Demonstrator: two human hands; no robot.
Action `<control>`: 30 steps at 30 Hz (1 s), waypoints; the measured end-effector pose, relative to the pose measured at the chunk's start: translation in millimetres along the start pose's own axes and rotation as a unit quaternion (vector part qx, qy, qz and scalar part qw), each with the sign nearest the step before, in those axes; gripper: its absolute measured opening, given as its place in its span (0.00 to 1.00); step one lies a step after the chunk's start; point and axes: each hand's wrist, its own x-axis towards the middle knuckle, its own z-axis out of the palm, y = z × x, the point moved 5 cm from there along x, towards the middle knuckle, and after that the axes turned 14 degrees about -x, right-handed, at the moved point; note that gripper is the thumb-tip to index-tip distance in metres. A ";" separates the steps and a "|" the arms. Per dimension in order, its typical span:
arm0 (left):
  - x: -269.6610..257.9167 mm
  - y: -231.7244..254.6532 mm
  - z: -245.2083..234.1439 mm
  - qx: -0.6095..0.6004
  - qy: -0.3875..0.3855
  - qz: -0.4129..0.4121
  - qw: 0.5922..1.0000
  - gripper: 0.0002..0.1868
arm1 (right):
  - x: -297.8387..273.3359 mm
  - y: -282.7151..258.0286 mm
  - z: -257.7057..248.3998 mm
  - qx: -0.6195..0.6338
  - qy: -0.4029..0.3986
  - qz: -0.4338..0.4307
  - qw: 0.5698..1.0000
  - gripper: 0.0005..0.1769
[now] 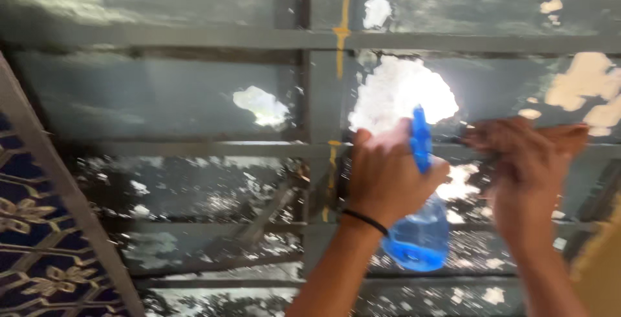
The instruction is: The person cleans a window by spraying the glass with a spray bottle and wiping it down with a cloth.
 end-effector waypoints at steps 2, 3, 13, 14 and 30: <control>2.2 -1.0 2.0 0.009 -0.006 -0.028 1.000 0.17 | -0.8 2.5 -1.7 -0.120 0.031 0.042 0.991 0.14; -0.2 -2.7 4.4 0.008 -0.010 -0.056 0.998 0.16 | -6.5 0.1 3.6 -0.119 0.028 0.043 0.992 0.14; 0.0 -0.9 2.2 0.001 0.006 -0.014 1.000 0.16 | -5.9 3.0 -9.9 -0.205 0.016 0.026 0.978 0.17; 0.7 -1.7 3.0 0.002 -0.001 -0.022 1.000 0.15 | -5.8 5.7 -13.3 -0.195 0.059 0.058 0.977 0.18; 2.0 1.0 4.4 0.012 0.012 -0.017 1.000 0.16 | -32.4 25.1 11.1 -0.240 0.030 0.070 0.968 0.15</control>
